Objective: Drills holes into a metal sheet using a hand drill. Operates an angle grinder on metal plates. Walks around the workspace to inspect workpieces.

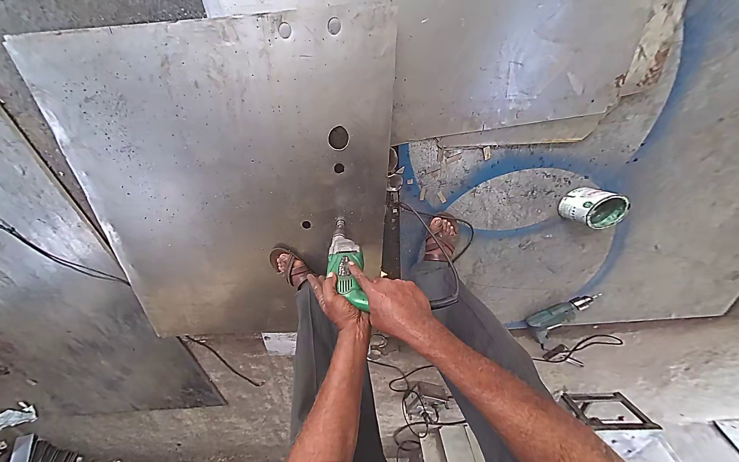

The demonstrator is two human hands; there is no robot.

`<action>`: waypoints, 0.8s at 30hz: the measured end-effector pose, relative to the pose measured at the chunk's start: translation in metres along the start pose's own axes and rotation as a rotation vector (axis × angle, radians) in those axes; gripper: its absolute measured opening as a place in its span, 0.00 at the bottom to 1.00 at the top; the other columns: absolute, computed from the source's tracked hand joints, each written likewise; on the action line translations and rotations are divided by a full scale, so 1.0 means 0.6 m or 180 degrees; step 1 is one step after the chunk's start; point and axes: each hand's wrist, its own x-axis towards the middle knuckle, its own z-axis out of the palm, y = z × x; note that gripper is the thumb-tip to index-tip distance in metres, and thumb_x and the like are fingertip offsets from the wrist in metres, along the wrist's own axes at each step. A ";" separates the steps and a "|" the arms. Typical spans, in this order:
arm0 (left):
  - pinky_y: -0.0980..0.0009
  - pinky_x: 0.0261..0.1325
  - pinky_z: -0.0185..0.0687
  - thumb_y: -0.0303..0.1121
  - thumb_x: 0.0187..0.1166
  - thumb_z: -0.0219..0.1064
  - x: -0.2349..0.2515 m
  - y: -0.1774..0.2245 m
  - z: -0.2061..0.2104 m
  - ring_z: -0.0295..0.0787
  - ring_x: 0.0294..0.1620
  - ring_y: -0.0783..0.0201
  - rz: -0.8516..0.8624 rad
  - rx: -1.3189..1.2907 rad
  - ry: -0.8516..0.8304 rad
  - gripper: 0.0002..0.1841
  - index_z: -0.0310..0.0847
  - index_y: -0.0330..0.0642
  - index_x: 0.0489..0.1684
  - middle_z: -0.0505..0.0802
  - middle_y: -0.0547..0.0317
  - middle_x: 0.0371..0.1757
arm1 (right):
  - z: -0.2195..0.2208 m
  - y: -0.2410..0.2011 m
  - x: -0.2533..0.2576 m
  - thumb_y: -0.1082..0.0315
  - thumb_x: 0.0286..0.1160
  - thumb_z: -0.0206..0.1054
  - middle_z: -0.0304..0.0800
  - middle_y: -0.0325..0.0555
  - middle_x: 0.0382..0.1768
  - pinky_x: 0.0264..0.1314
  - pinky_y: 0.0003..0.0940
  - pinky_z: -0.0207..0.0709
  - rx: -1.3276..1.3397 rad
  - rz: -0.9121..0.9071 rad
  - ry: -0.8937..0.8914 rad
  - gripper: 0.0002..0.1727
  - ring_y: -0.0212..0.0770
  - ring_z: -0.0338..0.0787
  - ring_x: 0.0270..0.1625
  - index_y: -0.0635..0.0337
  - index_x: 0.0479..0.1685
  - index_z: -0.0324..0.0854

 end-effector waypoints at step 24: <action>0.51 0.62 0.87 0.25 0.86 0.56 -0.007 0.036 0.004 0.88 0.63 0.47 0.0061 -0.0169 -0.0276 0.32 0.55 0.43 0.92 0.82 0.36 0.72 | 0.022 -0.003 0.004 0.58 0.65 0.71 0.88 0.55 0.60 0.44 0.61 0.84 0.0376 -0.0144 0.0168 0.59 0.60 0.92 0.50 0.31 0.99 0.36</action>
